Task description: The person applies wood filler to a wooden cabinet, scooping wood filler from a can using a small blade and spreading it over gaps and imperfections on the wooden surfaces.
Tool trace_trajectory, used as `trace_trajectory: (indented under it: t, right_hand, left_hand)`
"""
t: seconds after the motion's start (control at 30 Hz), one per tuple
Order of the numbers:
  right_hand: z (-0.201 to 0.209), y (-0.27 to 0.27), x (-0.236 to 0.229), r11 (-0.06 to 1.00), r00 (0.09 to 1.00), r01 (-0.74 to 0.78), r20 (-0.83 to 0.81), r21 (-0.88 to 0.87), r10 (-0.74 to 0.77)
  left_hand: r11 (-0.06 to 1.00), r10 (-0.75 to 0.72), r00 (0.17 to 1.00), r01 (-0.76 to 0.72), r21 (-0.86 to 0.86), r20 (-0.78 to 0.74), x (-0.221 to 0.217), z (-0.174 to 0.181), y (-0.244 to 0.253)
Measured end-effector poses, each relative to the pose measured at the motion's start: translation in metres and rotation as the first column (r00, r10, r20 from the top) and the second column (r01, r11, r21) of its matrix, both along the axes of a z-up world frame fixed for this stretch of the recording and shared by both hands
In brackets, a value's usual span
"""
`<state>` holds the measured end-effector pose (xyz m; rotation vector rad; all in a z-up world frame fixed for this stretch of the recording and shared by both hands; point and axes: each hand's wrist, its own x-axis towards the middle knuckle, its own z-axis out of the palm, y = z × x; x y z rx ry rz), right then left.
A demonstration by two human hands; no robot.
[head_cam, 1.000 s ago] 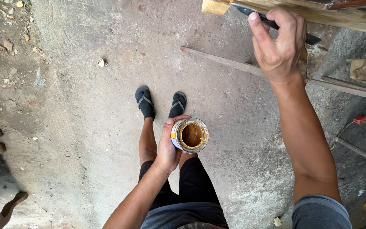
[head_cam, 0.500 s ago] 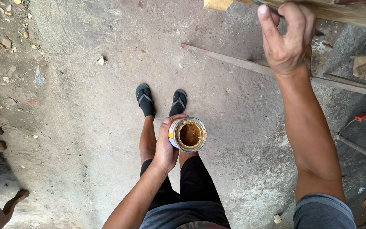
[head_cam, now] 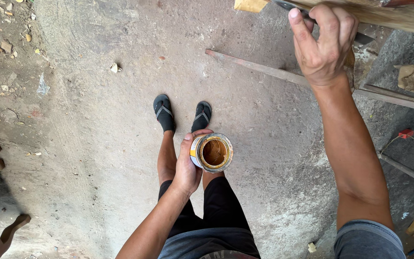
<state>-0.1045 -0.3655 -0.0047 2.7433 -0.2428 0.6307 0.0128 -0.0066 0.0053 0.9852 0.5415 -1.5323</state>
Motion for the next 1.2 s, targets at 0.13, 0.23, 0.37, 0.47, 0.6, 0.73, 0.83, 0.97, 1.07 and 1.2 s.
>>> trace_trajectory:
  t: [0.13, 0.23, 0.37, 0.47, 0.6, 0.73, 0.83, 0.97, 1.07, 1.2]
  right_hand:
    - [0.001, -0.001, -0.003, 0.999, 1.0, -0.025, 0.013, 0.04, 0.025]
    - [-0.011, -0.017, -0.003, 0.999, 1.0, -0.024, 0.019, -0.023, 0.025]
    - [-0.002, -0.006, -0.013, 1.0, 0.998, -0.009, 0.063, 0.001, 0.009]
    - [0.0, -0.003, -0.005, 1.0, 0.998, -0.025, 0.055, 0.006, 0.025]
    - [-0.003, -0.003, -0.003, 0.999, 0.999, -0.037, 0.005, 0.02, 0.037]
    - [-0.012, -0.006, -0.005, 1.0, 1.0, -0.012, -0.025, -0.025, 0.011]
    - [-0.006, -0.003, -0.005, 0.999, 0.999, -0.03, -0.011, 0.014, 0.031]
    - [-0.001, -0.011, 0.008, 0.994, 0.998, -0.062, 0.01, -0.092, 0.063]
    - [0.011, -0.01, 0.006, 0.995, 0.995, -0.079, -0.073, -0.065, 0.074]
    - [0.013, -0.009, 0.004, 0.997, 0.995, -0.072, -0.066, -0.035, 0.069]
  left_hand:
    - [1.0, -0.017, 1.0, 0.018, 0.022, -0.009, 0.003, 0.0, 0.0]
    - [1.0, -0.015, 1.0, 0.015, 0.012, 0.005, 0.004, 0.0, -0.001]
    - [1.0, -0.011, 1.0, 0.011, 0.009, 0.0, 0.007, 0.001, 0.001]
    - [1.0, -0.021, 1.0, 0.021, 0.021, -0.004, 0.008, -0.001, 0.002]
    - [1.0, -0.027, 1.0, 0.027, 0.006, 0.006, 0.005, 0.0, 0.002]
    - [1.0, -0.009, 1.0, 0.009, 0.001, 0.007, 0.005, -0.001, 0.001]
    - [1.0, 0.014, 1.0, -0.014, -0.007, -0.016, 0.008, -0.002, 0.001]
    - [1.0, 0.015, 1.0, -0.015, 0.025, -0.017, 0.008, -0.003, 0.004]
    - [1.0, 0.024, 1.0, -0.024, 0.007, -0.016, 0.007, -0.005, 0.001]
    - [1.0, 0.015, 1.0, -0.015, -0.001, -0.005, 0.011, -0.004, 0.002]
